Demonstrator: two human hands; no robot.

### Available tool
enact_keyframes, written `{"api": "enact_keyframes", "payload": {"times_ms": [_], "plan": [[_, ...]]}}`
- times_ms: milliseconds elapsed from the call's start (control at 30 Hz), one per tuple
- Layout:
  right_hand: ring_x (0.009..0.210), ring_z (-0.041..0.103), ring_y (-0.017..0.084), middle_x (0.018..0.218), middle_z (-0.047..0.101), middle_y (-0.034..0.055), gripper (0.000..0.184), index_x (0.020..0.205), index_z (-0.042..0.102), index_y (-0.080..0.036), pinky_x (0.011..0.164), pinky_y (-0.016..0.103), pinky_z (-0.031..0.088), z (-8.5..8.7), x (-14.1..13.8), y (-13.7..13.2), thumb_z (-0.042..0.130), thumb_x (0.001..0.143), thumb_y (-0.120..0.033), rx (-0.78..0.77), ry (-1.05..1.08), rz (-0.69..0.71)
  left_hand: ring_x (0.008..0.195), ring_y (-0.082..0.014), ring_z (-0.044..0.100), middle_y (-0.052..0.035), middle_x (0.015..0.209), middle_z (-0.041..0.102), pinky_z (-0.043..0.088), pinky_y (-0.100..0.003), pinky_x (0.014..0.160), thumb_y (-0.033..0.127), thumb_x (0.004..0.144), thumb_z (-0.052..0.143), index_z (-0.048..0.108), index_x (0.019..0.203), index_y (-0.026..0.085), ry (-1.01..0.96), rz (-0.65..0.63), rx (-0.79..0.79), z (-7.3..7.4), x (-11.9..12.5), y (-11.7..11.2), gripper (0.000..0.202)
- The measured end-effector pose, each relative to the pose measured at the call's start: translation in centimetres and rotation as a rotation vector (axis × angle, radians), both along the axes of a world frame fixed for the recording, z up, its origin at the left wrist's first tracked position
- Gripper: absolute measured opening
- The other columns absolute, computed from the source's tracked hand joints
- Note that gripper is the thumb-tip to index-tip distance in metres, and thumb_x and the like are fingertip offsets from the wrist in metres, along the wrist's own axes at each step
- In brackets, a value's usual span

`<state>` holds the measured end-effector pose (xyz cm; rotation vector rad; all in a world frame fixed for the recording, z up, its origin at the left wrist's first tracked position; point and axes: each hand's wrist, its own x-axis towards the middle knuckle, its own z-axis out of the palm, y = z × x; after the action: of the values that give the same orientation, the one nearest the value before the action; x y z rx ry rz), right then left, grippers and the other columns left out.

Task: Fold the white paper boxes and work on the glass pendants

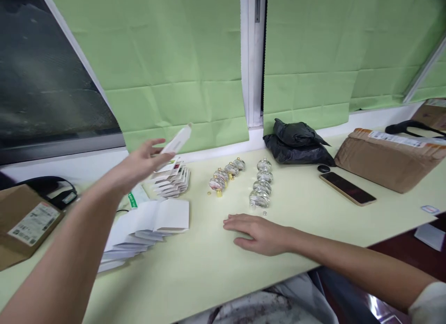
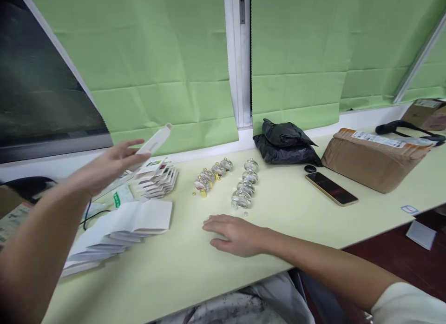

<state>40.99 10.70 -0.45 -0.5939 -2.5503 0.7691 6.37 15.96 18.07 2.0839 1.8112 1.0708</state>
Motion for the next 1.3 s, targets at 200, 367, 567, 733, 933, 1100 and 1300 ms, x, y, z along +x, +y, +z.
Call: {"api": "enact_keyframes", "payload": {"times_ms": [200, 367, 567, 733, 933, 1100, 1300], "plan": [[0.130, 0.065, 0.026, 0.145, 0.065, 0.0090, 0.043, 0.146, 0.057, -0.029, 0.113, 0.045, 0.051, 1.6, -2.7, -0.3, 0.054, 0.107, -0.048, -0.426, 0.349, -0.083, 0.142, -0.0338, 0.052, -0.0132, 0.159, 0.048, 0.047, -0.052, 0.115, 0.051, 0.094, 0.069, 0.040, 0.153, 0.028, -0.106, -0.178, 0.092, -8.1, 7.3, -6.6, 0.070], [0.122, 0.068, 0.024, 0.145, 0.063, 0.0085, 0.042, 0.142, 0.055, -0.029, 0.104, 0.044, 0.057, 1.6, -5.3, 0.7, 0.057, 0.105, -0.051, -0.546, 0.608, -0.134, 0.151, -0.0337, 0.042, -0.0141, 0.163, 0.041, 0.039, -0.051, 0.122, 0.047, 0.095, 0.072, 0.025, 0.160, 0.028, -0.083, -0.174, 0.137, -14.4, 8.8, -7.7, 0.083], [0.112, 0.072, 0.027, 0.133, 0.071, 0.0091, 0.040, 0.132, 0.061, -0.025, 0.091, 0.041, 0.062, 0.1, -5.9, 1.7, 0.066, 0.099, -0.048, -0.649, 0.697, -0.229, 0.150, -0.0374, 0.040, -0.0158, 0.163, 0.037, 0.040, -0.054, 0.121, 0.052, 0.080, 0.087, 0.018, 0.164, 0.030, -0.191, -0.271, 0.088, -17.5, 8.7, -7.4, 0.111], [0.094, 0.075, 0.024, 0.113, 0.078, 0.0068, 0.034, 0.126, 0.067, -0.023, 0.074, 0.035, 0.063, -0.6, -5.6, 2.1, 0.061, 0.098, -0.043, -0.876, 0.719, -0.391, 0.130, -0.0269, 0.060, -0.0108, 0.154, 0.052, 0.053, -0.045, 0.107, 0.051, 0.111, 0.038, 0.042, 0.153, 0.030, -0.452, -0.324, -0.106, -17.9, 7.9, -7.3, 0.048], [0.090, 0.074, 0.022, 0.104, 0.078, 0.0048, 0.043, 0.135, 0.064, -0.026, 0.074, 0.034, 0.062, -0.4, -5.0, 2.2, 0.066, 0.095, -0.041, -1.094, 0.707, -0.323, 0.151, -0.0265, 0.041, -0.0066, 0.161, 0.042, 0.040, -0.046, 0.123, 0.043, 0.111, 0.041, 0.055, 0.148, 0.034, -0.291, -0.336, 0.023, -17.5, 7.1, -7.2, 0.040], [0.084, 0.072, 0.020, 0.101, 0.072, 0.0009, 0.066, 0.157, 0.037, -0.038, 0.067, 0.031, 0.061, -1.0, -4.0, 2.0, 0.066, 0.098, -0.044, -0.904, 0.615, -0.281, 0.158, -0.0280, 0.031, -0.0056, 0.170, 0.030, 0.043, -0.047, 0.122, 0.036, 0.112, 0.038, 0.053, 0.150, 0.036, -0.142, -0.413, -0.043, -16.3, 6.5, -8.5, 0.042], [0.086, 0.073, 0.019, 0.121, 0.070, 0.0058, 0.046, 0.146, 0.047, -0.034, 0.069, 0.030, 0.057, -0.4, -2.7, 1.1, 0.057, 0.104, -0.047, -0.599, 0.421, -0.267, 0.152, -0.0317, 0.042, -0.0070, 0.172, 0.029, 0.045, -0.048, 0.121, 0.032, 0.102, 0.058, 0.044, 0.157, 0.035, 0.148, -0.512, -0.116, -16.0, 5.2, -10.5, 0.057]]}}
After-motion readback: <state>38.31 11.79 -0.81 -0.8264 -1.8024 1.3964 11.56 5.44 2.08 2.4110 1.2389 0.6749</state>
